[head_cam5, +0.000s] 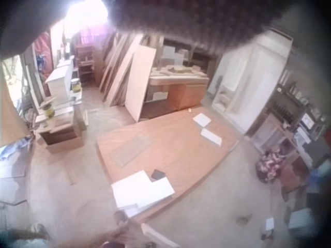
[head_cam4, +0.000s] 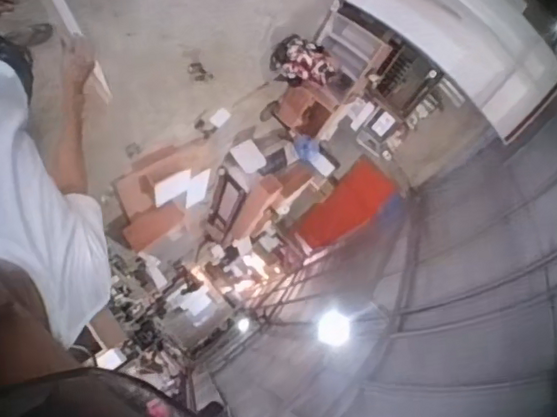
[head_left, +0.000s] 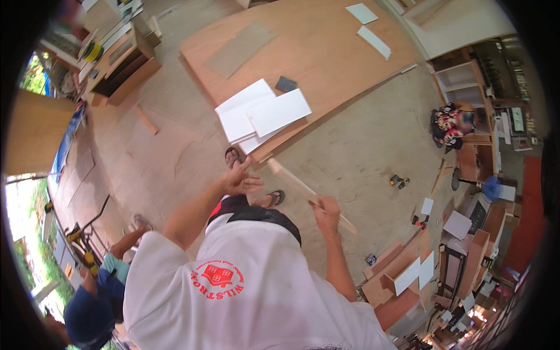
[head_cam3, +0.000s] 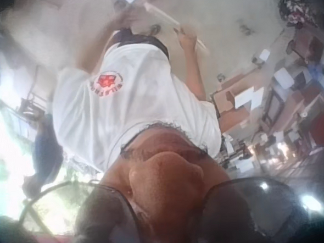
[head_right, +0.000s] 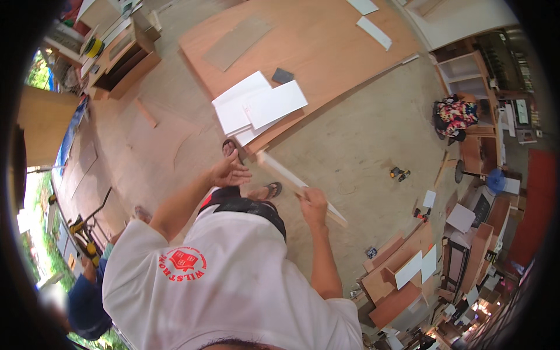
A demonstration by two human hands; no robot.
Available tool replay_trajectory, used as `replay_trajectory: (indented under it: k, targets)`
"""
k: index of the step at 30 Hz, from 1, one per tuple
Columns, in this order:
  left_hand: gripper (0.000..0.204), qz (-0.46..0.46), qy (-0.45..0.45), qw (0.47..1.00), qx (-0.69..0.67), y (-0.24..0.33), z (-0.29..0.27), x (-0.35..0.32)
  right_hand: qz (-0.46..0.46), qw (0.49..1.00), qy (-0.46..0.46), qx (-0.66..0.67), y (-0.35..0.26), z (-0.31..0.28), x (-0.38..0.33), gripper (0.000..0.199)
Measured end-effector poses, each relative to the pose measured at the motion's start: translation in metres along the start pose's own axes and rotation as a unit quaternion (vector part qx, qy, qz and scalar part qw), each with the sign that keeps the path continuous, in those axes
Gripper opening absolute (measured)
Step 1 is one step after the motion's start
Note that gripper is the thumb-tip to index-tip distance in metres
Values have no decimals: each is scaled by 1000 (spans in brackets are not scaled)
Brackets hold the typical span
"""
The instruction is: The person cuts white panels on a table saw, stacks them, then fits them into a partially assembled cabinet. He measures the interior with a tape measure to check fit.
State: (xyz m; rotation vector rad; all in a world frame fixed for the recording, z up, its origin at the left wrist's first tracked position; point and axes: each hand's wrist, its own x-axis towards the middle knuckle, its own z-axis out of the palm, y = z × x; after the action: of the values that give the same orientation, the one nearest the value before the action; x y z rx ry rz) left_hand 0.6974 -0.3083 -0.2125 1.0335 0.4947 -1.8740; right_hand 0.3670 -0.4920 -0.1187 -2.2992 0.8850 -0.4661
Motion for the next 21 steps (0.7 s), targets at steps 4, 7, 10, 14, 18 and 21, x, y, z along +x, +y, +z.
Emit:
replay_trajectory:
  k: [4,7,10,14,18,21]
  targets:
    - [71,97,-107,981,-130,13,13,4,-162,983,-82,13,-16,46,72,32]
    - [55,105,-56,975,-186,33,-21,0,-185,973,-137,13,-18,86,112,29]
    - [59,136,-49,969,-202,56,-40,-14,-212,964,-158,18,-23,123,141,28]
    - [59,176,-28,969,-168,72,-78,5,-159,972,-170,29,-14,175,170,35]
    - [54,205,-8,969,-134,96,-87,28,-65,973,-215,49,11,198,197,44]
    - [55,229,31,963,-138,98,-107,84,24,985,-165,48,80,221,239,42]
